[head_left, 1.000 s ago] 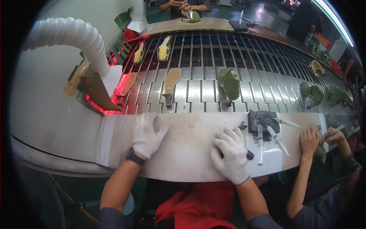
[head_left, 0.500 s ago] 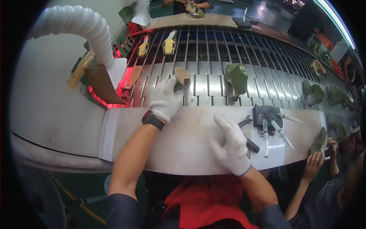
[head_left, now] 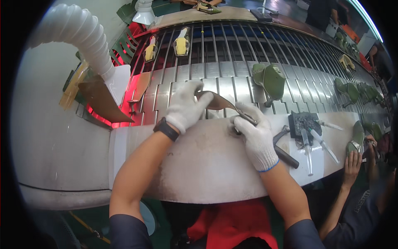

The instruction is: The person hammers the edge of the sole on a heeled shoe and then presses a new outsole onto the bottom of the shoe by hand.

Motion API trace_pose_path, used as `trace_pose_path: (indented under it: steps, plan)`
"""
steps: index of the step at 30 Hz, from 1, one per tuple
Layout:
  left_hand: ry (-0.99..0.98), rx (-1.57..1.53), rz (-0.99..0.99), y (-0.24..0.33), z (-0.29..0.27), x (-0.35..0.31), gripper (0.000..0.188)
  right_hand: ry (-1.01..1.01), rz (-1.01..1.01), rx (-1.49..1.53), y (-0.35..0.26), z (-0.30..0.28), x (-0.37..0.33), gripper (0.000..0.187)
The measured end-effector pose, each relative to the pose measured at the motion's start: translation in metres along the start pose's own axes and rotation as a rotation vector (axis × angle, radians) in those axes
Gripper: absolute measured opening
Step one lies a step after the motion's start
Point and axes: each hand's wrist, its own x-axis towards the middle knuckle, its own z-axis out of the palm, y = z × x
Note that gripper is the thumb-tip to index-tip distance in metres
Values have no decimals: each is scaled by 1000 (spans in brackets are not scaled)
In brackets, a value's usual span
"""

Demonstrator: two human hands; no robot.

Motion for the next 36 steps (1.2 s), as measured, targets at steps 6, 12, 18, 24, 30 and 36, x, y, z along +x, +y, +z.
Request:
trace_pose_path:
  steps: [6, 12, 18, 24, 30, 36]
  plan:
    - [44, 278, -361, -102, 25, 130, 87, 7, 88, 262, -1, 3, -6, 45]
    - [239, 275, -570, -149, 61, 251, 119, -179, -297, -684, -12, -11, -10, 51]
    - [272, 332, -577, -161, 63, 261, 109, -55, 73, -184, -3, -2, -14, 45]
    - [269, 281, -327, -121, 6, 154, 112, 2, -308, -516, 4, 8, -14, 57]
    - [320, 134, -69, -16, -74, -33, 109, 2, -347, -491, 13, 5, -7, 60]
    - [213, 514, 126, 44, -138, -210, 107, 160, -478, -534, 1, 17, -34, 55]
